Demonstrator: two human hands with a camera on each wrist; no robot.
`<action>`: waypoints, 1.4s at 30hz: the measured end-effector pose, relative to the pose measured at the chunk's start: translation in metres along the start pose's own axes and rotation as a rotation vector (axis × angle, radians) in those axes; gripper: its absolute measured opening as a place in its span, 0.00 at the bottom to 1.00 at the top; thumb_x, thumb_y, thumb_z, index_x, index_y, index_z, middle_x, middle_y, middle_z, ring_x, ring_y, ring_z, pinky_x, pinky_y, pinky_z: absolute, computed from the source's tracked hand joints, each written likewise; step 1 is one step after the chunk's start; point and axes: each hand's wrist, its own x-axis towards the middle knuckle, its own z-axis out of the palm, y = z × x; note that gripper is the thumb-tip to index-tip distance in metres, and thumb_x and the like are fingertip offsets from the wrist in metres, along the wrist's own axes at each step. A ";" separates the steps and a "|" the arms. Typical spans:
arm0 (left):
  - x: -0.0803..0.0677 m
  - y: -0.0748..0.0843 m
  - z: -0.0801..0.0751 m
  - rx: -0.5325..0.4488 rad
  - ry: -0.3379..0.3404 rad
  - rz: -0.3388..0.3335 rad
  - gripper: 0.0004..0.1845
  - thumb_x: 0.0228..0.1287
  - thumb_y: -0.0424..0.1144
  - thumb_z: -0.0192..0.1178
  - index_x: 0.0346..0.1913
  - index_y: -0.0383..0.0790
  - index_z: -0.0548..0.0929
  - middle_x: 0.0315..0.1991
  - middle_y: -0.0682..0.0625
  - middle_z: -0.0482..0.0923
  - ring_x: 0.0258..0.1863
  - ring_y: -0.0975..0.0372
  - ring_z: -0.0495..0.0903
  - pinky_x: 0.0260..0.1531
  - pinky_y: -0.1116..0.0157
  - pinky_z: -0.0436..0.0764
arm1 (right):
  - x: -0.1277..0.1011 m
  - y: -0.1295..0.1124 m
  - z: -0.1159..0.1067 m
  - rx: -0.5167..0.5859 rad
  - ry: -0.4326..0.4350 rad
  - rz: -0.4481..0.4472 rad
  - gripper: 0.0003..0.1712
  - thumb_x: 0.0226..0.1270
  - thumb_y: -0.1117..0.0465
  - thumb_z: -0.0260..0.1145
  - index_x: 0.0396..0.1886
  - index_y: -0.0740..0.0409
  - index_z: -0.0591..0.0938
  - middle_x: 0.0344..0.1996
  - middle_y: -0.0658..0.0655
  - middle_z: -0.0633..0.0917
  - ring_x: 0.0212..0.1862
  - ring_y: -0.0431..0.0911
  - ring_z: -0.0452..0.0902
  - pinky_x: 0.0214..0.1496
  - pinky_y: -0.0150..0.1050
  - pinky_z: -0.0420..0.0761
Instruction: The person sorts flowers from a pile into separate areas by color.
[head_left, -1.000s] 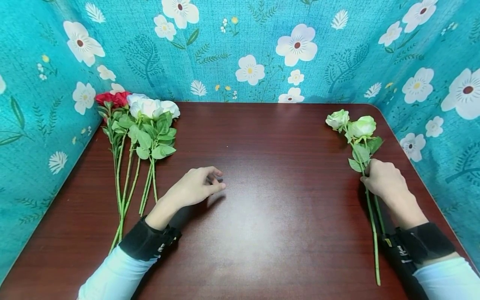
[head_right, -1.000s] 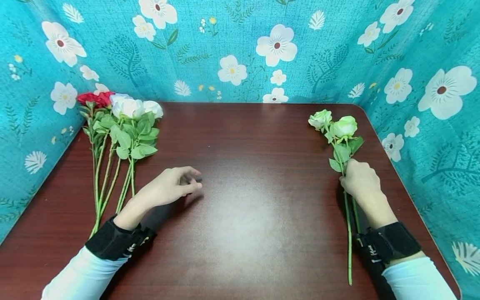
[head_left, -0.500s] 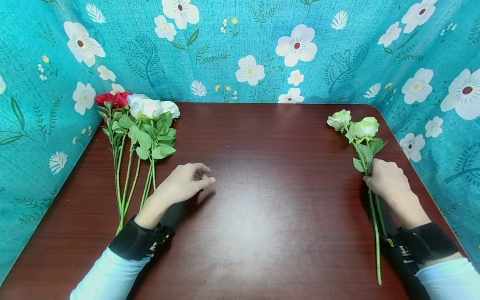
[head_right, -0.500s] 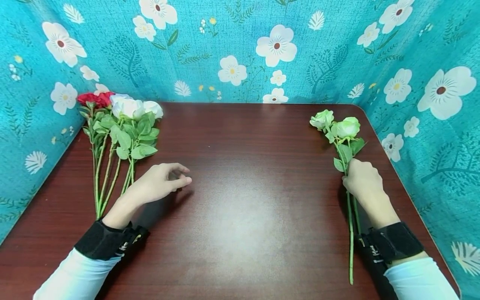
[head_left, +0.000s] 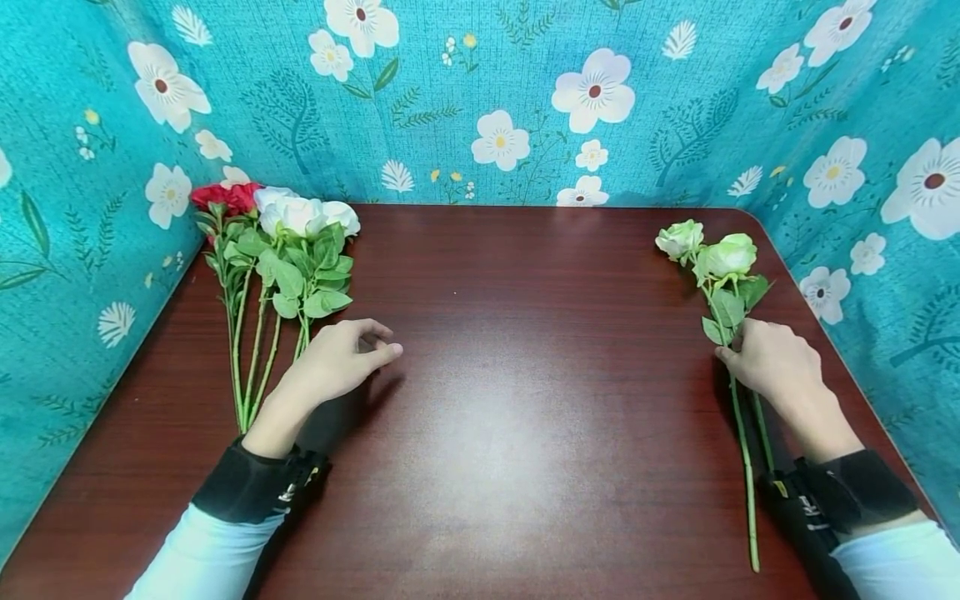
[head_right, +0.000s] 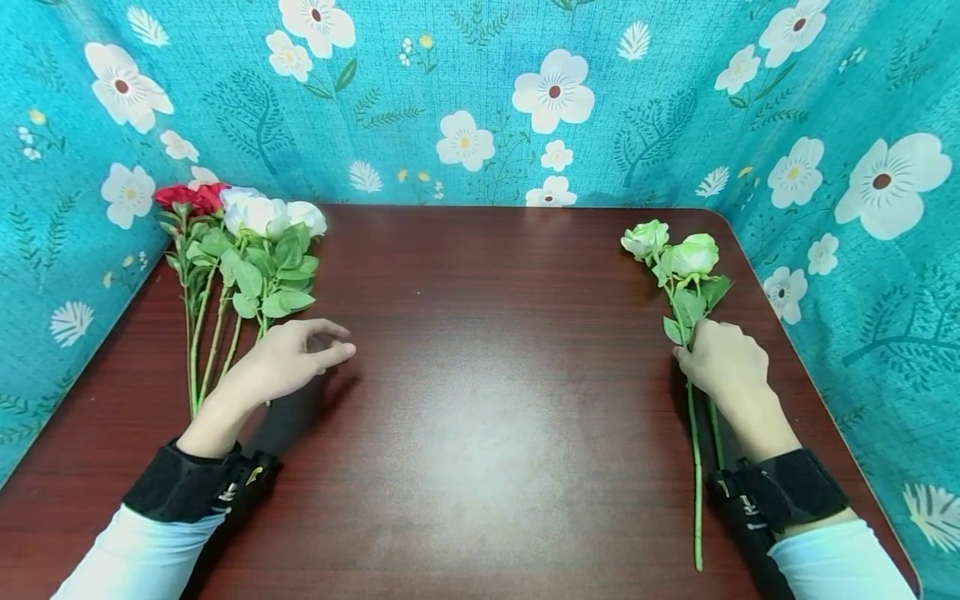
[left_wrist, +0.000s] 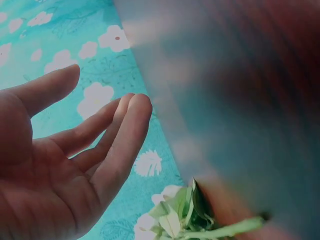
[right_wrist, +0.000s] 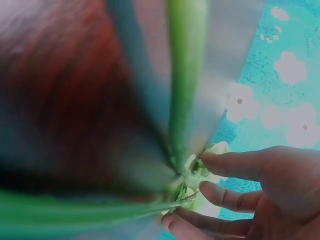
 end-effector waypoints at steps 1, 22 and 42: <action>0.000 -0.001 -0.001 0.001 0.005 -0.008 0.23 0.74 0.49 0.61 0.58 0.31 0.82 0.42 0.46 0.86 0.43 0.53 0.85 0.45 0.50 0.80 | 0.000 -0.001 0.000 -0.004 0.012 -0.005 0.18 0.68 0.54 0.69 0.26 0.60 0.75 0.21 0.60 0.74 0.26 0.57 0.73 0.22 0.50 0.71; -0.011 -0.039 -0.033 0.256 0.112 -0.146 0.33 0.76 0.46 0.58 0.68 0.18 0.68 0.62 0.19 0.64 0.62 0.28 0.62 0.58 0.33 0.64 | -0.004 -0.025 -0.004 0.056 0.168 -0.106 0.23 0.71 0.53 0.67 0.50 0.70 0.77 0.49 0.77 0.71 0.49 0.73 0.70 0.36 0.70 0.73; -0.014 -0.062 -0.041 0.287 0.150 -0.292 0.25 0.73 0.37 0.62 0.56 0.16 0.66 0.33 0.31 0.78 0.34 0.31 0.79 0.31 0.41 0.79 | -0.005 -0.032 -0.001 0.061 0.159 -0.141 0.22 0.69 0.54 0.70 0.48 0.69 0.77 0.45 0.74 0.73 0.45 0.69 0.72 0.31 0.65 0.75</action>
